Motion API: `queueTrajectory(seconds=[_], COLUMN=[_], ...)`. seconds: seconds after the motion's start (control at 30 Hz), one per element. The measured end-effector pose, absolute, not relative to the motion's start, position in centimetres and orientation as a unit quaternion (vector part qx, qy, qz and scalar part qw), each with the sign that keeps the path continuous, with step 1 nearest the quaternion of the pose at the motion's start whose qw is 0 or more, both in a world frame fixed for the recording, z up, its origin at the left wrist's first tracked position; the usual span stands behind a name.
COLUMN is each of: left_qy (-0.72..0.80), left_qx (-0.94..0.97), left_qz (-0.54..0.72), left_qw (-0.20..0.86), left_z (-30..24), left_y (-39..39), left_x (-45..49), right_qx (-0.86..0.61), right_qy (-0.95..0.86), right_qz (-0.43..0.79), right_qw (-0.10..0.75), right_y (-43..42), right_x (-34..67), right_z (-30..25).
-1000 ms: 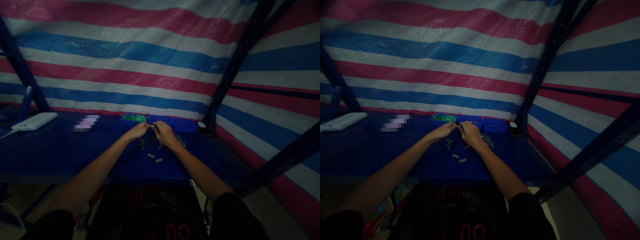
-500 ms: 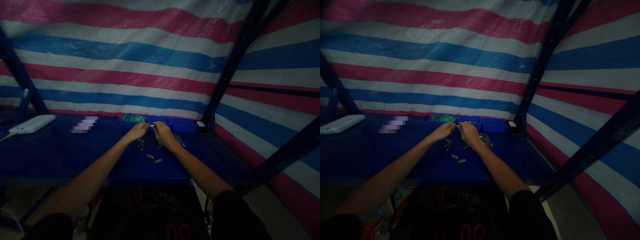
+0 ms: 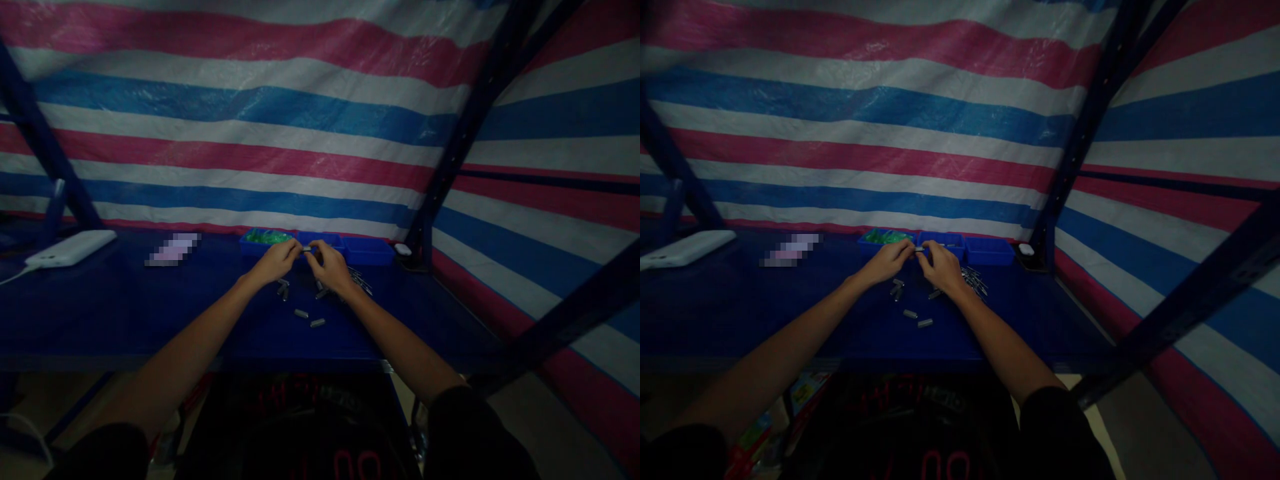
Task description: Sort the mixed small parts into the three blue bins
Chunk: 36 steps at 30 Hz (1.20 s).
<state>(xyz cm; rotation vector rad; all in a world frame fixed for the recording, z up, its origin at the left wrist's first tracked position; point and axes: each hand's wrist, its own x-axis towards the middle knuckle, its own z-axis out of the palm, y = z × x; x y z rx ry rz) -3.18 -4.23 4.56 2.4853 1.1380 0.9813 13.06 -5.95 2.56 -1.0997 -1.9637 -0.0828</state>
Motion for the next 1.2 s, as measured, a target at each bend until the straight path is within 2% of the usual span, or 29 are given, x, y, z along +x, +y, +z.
queueTrajectory(seconds=[0.2,0.3,0.37,0.5,0.63,0.73,1.03,1.1,1.2], left_qy=[0.382,0.415,0.420,0.385,0.426,0.449,0.414,0.425,0.443], left_qx=[0.880,0.876,0.880,0.899,0.880,0.859,0.838,0.838,0.846], left_qz=[0.191,0.093,0.060,0.061,0.105,0.161,0.251,0.230,0.116], left_qw=[0.209,0.225,0.214,0.198,0.185,0.187,0.251,0.252,0.273], left_z=[5.7,4.9,4.3,3.3,3.2,3.3,4.4,4.6,4.5], left_y=[-3.1,-2.3,-2.0,-1.7,-1.6,-2.0,-2.9,-2.9,-2.9], left_x=[-6.6,-8.4,-8.8,-8.3,-7.5,-6.7,-5.0,-5.7,-7.2], right_qx=[-0.420,-0.490,-0.565,-0.626,-0.545,-0.463,-0.446,-0.468,-0.513], right_qy=[-0.780,-0.712,-0.671,-0.688,-0.771,-0.826,-0.823,-0.804,-0.754], right_qz=[-0.106,-0.166,-0.182,-0.138,-0.078,-0.077,-0.144,-0.141,-0.141], right_qw=[0.452,0.475,0.444,0.340,0.320,0.311,0.321,0.338,0.384], right_y=[-6.1,-4.7,-3.6,-3.0,-4.4,-5.5,-6.4,-6.4,-6.2], right_x=[13.5,14.7,15.6,16.8,15.5,13.8,11.9,12.1,13.1], right_z=[3.9,4.7,4.7,3.7,2.9,2.7,2.3,2.7,3.7])
